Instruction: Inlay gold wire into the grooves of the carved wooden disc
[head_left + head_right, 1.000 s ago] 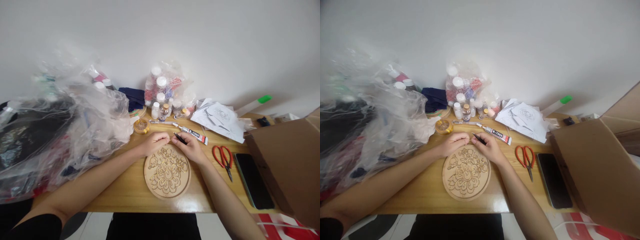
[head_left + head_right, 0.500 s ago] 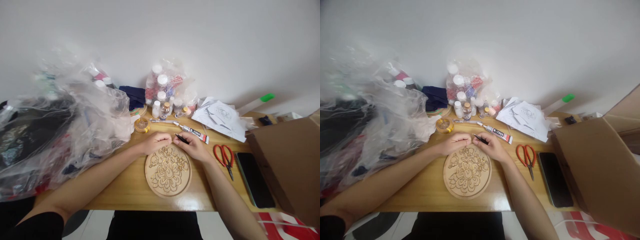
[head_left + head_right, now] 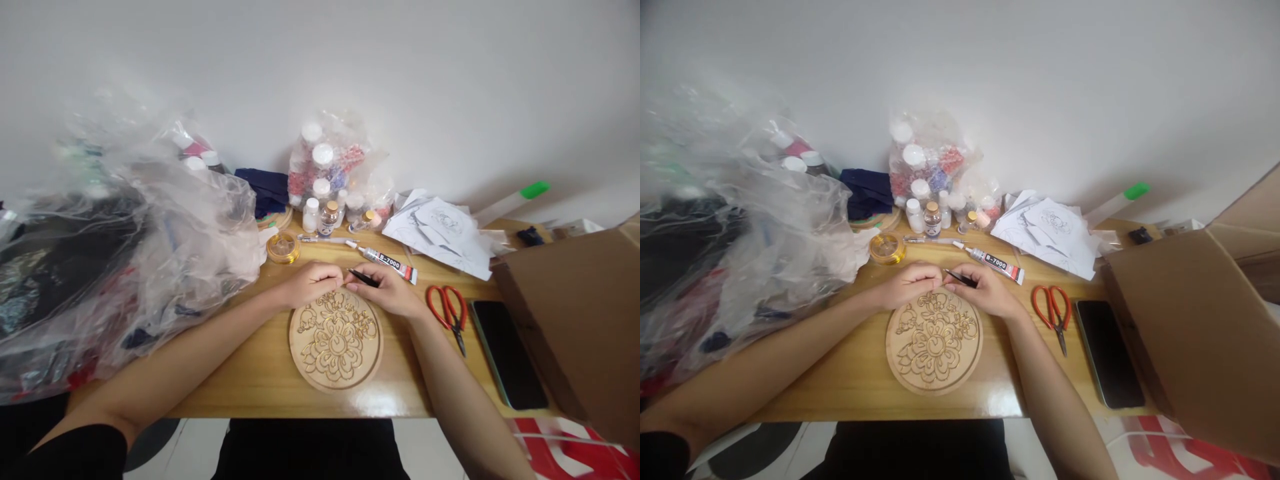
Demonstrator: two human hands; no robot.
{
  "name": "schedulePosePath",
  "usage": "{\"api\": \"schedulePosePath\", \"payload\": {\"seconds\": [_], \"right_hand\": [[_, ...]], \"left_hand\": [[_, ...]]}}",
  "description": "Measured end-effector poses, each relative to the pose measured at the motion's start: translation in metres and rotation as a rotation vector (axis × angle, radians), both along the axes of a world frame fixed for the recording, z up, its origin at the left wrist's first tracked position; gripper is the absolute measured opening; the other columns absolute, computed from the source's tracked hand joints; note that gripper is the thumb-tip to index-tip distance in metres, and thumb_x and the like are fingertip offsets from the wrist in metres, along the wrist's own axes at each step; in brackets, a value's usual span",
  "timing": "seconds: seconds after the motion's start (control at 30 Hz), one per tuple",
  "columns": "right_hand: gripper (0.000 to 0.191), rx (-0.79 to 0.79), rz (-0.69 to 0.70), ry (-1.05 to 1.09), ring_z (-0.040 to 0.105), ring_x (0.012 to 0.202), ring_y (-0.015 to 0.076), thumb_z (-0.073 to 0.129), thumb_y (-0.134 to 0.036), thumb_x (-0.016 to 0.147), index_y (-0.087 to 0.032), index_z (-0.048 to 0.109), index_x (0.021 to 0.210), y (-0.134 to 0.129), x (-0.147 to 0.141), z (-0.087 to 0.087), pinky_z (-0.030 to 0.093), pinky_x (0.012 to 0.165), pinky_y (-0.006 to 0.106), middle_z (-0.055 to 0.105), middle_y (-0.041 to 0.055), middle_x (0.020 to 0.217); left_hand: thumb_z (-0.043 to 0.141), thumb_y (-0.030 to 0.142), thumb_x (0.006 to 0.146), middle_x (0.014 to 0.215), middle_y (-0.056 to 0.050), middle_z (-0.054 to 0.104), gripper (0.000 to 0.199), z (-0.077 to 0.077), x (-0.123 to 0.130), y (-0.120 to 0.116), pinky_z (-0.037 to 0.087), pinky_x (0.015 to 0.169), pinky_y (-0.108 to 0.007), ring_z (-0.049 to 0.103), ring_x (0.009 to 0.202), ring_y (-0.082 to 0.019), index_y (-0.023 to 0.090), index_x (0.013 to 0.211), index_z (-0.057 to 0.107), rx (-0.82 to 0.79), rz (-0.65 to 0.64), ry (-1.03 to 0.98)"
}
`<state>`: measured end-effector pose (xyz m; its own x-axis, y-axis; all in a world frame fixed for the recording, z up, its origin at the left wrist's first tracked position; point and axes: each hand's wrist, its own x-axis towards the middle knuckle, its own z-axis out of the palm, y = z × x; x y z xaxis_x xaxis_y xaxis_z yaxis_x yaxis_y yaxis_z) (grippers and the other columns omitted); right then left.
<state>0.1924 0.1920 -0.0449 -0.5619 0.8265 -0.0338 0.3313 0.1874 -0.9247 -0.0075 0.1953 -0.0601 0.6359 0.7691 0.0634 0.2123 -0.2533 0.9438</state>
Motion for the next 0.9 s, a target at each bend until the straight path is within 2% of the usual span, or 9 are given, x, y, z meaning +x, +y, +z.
{"api": "schedulePosePath", "payload": {"seconds": [0.27, 0.5, 0.9], "right_hand": [[0.025, 0.059, -0.061, -0.016, 0.052, 0.063, 0.0108, 0.065, -0.039, 0.079, -0.014, 0.066, 0.076, -0.0016, -0.0039, 0.0002, 0.041, 0.059, 0.024, 0.061, 0.0011, 0.068], [0.032, 0.088, -0.099, -0.017, 0.053, 0.062, 0.0121, 0.064, -0.046, 0.078, -0.015, 0.067, 0.074, -0.002, -0.006, -0.0013, 0.042, 0.059, 0.025, 0.064, 0.0026, 0.067], [0.033, 0.141, -0.156, -0.042, 0.05, 0.059, 0.0114, 0.062, -0.047, 0.079, -0.015, 0.065, 0.072, -0.0042, -0.0086, -0.001, 0.039, 0.054, 0.024, 0.062, 0.0016, 0.064]], "left_hand": [[0.041, 0.03, 0.083, 0.059, 0.005, 0.039, 0.027, 0.0003, -0.0002, 0.0008, 0.029, 0.06, -0.023, 0.037, 0.06, -0.009, 0.016, 0.059, 0.042, 0.015, -0.017, 0.008], [0.041, 0.028, 0.082, 0.059, 0.004, 0.041, 0.025, -0.0009, 0.0002, 0.0009, 0.03, 0.061, -0.023, 0.039, 0.061, -0.009, 0.017, 0.06, 0.043, 0.006, 0.003, 0.013], [0.042, 0.026, 0.083, 0.059, 0.005, 0.04, 0.025, 0.0028, 0.0006, -0.0006, 0.032, 0.059, -0.022, 0.038, 0.06, -0.009, 0.017, 0.06, 0.043, -0.033, 0.04, 0.023]]}}
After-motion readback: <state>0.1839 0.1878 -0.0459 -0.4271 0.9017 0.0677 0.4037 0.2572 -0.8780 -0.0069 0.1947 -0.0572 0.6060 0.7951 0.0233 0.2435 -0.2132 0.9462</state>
